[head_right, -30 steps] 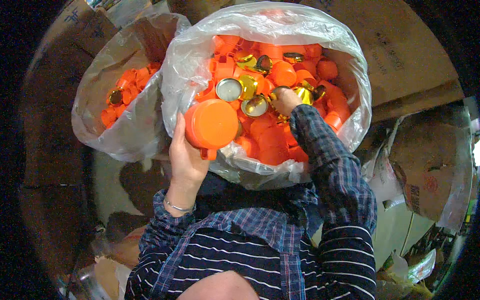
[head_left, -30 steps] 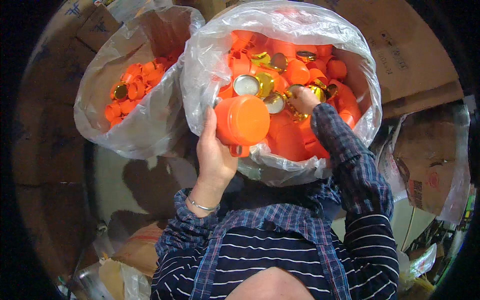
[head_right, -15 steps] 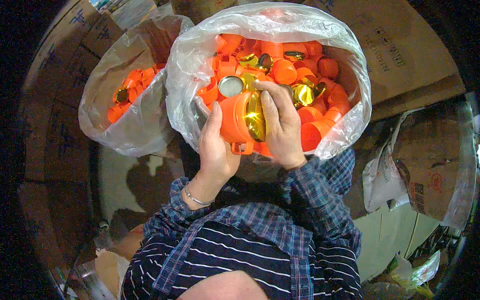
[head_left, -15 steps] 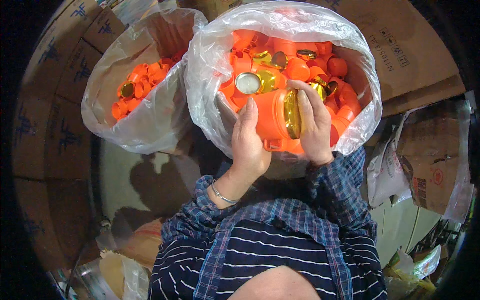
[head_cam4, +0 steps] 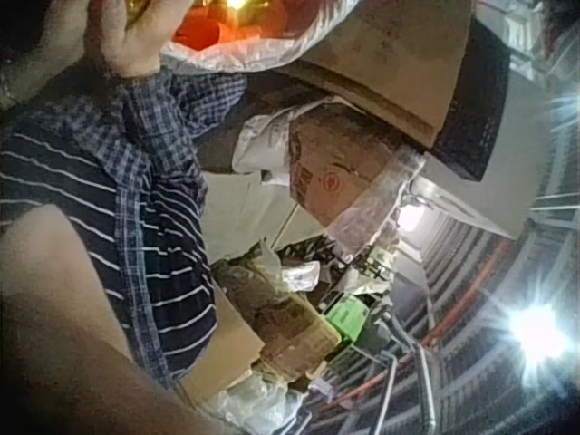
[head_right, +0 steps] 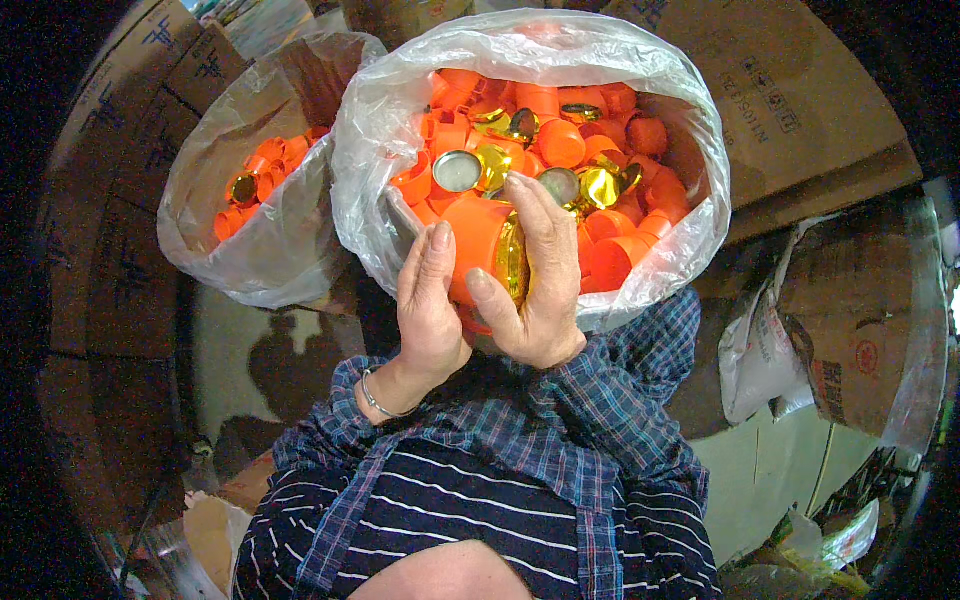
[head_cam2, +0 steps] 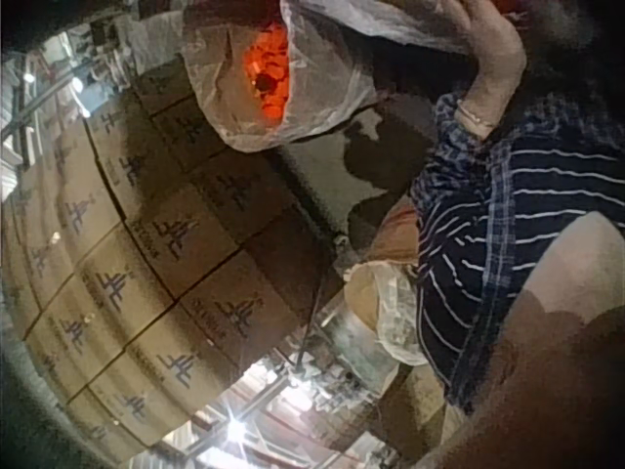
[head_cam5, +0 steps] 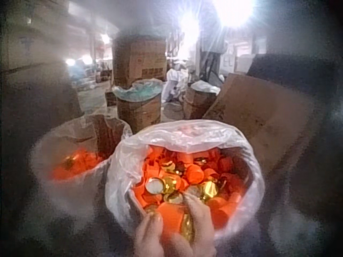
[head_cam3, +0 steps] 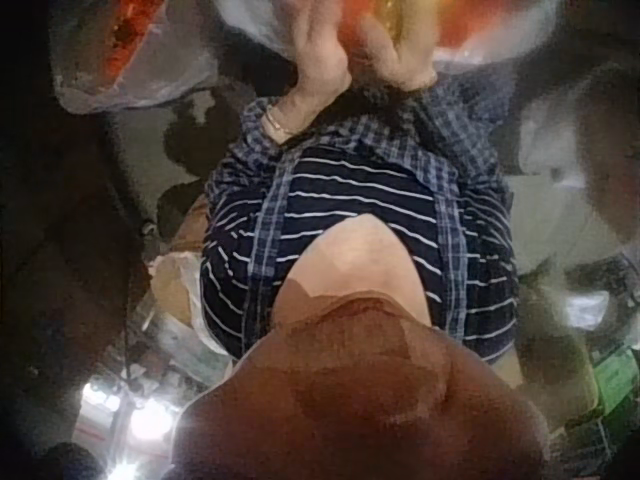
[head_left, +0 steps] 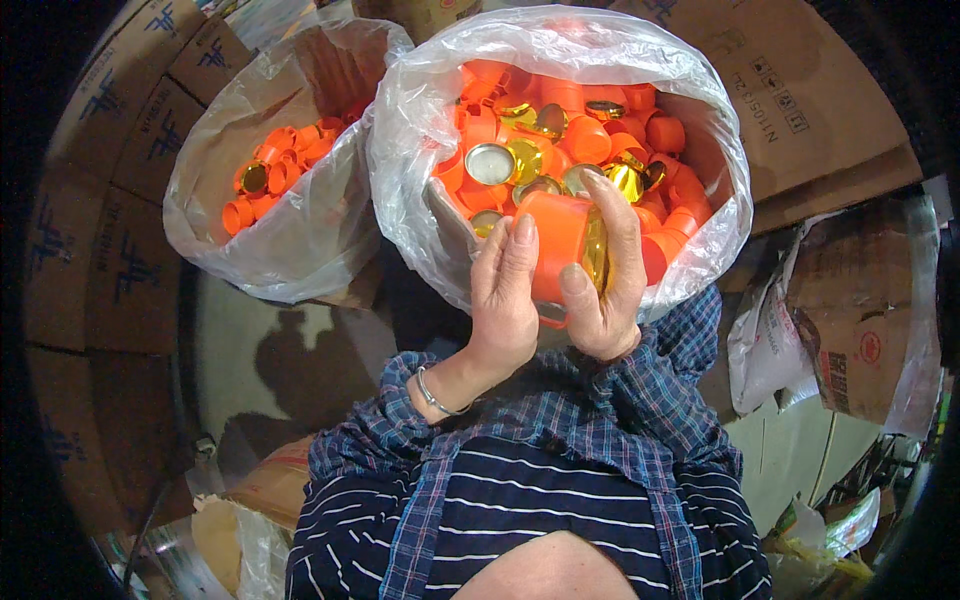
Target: The person repeatedly picks orange plastic caps and gold lids from a large bag, aligns them, and presses them together by hand. The assembled units are placed into a second bag. The process continues throughout the clip with no other tools or objects handled.
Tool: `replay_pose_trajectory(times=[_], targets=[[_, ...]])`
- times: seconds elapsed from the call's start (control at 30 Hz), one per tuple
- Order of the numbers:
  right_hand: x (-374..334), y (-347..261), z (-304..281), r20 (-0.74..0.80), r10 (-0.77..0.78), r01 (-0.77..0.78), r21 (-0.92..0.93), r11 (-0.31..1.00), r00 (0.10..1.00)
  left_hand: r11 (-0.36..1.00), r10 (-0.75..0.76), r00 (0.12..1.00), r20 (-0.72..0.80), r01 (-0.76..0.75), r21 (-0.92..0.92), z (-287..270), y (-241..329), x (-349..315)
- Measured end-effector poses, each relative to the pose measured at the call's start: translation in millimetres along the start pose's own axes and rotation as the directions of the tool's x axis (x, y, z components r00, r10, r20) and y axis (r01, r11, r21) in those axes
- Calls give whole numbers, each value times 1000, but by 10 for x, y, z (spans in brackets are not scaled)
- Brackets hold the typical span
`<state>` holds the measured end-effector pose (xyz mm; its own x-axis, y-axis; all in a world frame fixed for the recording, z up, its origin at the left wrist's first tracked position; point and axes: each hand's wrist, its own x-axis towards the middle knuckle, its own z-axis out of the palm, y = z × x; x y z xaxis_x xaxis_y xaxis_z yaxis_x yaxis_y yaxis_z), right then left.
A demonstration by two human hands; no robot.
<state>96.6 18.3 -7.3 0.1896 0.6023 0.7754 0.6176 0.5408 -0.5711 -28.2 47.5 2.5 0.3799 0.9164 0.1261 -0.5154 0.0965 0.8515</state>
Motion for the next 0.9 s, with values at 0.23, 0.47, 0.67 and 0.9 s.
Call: replay_pose_trajectory(times=[0.23,0.47,0.67,0.9], targets=[[63,79,-42,150,-54,80,-173,982,987,958,-250,967,-41,241,-156,10,28,193],[296,115,-136,290,454,-532,315,786,842,967,-241,957,164,222,125,-163,75,370],[284,174,-151,313,573,-650,447,615,757,971,-233,909,346,198,133,-300,205,452],[219,157,104,64,562,-551,316,772,824,991,-133,988,76,134,2,-147,-44,325]])
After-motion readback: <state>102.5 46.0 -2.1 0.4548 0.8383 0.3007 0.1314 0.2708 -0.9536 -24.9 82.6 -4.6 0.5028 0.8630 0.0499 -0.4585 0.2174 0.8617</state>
